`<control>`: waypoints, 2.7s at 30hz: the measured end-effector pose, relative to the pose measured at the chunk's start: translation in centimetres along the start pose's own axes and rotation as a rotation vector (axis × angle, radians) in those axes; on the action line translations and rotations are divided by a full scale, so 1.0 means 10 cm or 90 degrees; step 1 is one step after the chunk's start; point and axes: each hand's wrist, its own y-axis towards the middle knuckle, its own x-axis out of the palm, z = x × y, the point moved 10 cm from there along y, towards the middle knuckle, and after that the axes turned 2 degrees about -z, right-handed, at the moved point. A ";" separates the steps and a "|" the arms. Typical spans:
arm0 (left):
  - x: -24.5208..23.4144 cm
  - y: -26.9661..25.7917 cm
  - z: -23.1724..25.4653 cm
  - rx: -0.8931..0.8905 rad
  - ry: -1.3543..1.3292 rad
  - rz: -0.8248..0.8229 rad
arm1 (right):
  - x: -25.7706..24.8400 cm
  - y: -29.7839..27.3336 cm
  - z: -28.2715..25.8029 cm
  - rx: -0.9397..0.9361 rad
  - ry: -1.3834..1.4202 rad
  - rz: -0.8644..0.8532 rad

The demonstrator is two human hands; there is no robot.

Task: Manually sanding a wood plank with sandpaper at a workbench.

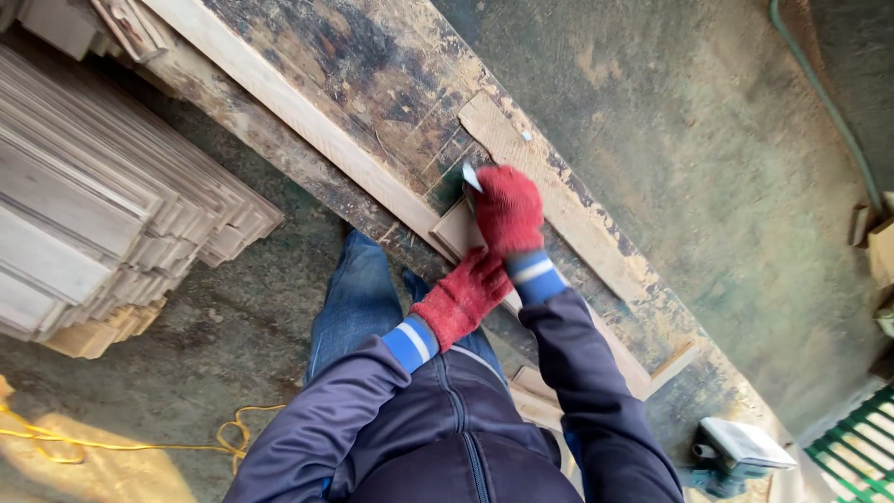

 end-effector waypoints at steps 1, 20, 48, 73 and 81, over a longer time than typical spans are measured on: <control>-0.03 -0.01 -0.01 0.001 -0.037 0.026 | 0.09 0.05 0.01 -0.018 -0.033 0.009; 0.84 0.37 0.36 0.000 0.052 -0.388 | -0.01 0.34 -0.26 -0.234 -0.034 -0.072; -0.11 0.60 -2.05 -0.352 -0.266 -0.369 | 0.67 -3.93 1.45 1.029 0.103 0.088; -0.30 0.86 -1.95 -0.341 -0.119 -0.551 | -0.28 -0.84 -0.31 0.088 0.308 0.333; -0.40 0.85 -1.87 -0.345 -0.120 -0.557 | 0.12 -1.73 -0.05 0.082 0.334 0.432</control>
